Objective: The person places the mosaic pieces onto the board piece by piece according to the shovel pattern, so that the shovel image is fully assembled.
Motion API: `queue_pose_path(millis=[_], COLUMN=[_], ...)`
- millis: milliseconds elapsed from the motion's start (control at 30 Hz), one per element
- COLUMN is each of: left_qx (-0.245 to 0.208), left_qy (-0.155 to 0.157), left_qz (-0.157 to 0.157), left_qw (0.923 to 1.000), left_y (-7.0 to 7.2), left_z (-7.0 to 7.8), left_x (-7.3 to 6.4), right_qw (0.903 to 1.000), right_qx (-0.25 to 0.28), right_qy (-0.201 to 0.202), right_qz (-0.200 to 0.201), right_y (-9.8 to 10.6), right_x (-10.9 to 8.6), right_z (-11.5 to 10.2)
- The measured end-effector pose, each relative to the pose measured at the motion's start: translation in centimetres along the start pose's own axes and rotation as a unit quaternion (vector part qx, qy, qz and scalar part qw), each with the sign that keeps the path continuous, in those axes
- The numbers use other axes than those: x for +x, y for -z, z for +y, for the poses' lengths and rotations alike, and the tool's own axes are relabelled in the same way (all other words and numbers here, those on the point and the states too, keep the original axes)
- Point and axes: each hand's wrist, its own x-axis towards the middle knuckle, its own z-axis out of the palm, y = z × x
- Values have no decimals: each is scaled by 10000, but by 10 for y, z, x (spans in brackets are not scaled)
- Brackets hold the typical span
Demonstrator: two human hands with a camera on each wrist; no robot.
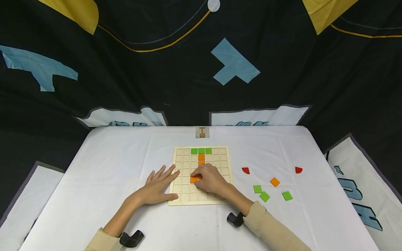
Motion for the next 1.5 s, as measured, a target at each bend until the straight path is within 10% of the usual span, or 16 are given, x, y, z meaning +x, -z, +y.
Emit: queue_pose_path(millis=[633, 1033, 1500], left_qx=[-18, -71, -68], left_qy=[41, -13, -26], left_qz=[1, 28, -5], left_qw=[10000, 10000, 10000], left_y=[-2, 1, 3], left_z=[0, 2, 4], left_x=[1, 0, -1], right_qw=[9960, 9797, 9576], right_qx=[339, 135, 52], right_qy=[-516, -1036, -2014], right_qz=[638, 1712, 2060], right_y=[32, 81, 118], right_x=[-26, -82, -159], right_z=[14, 47, 82])
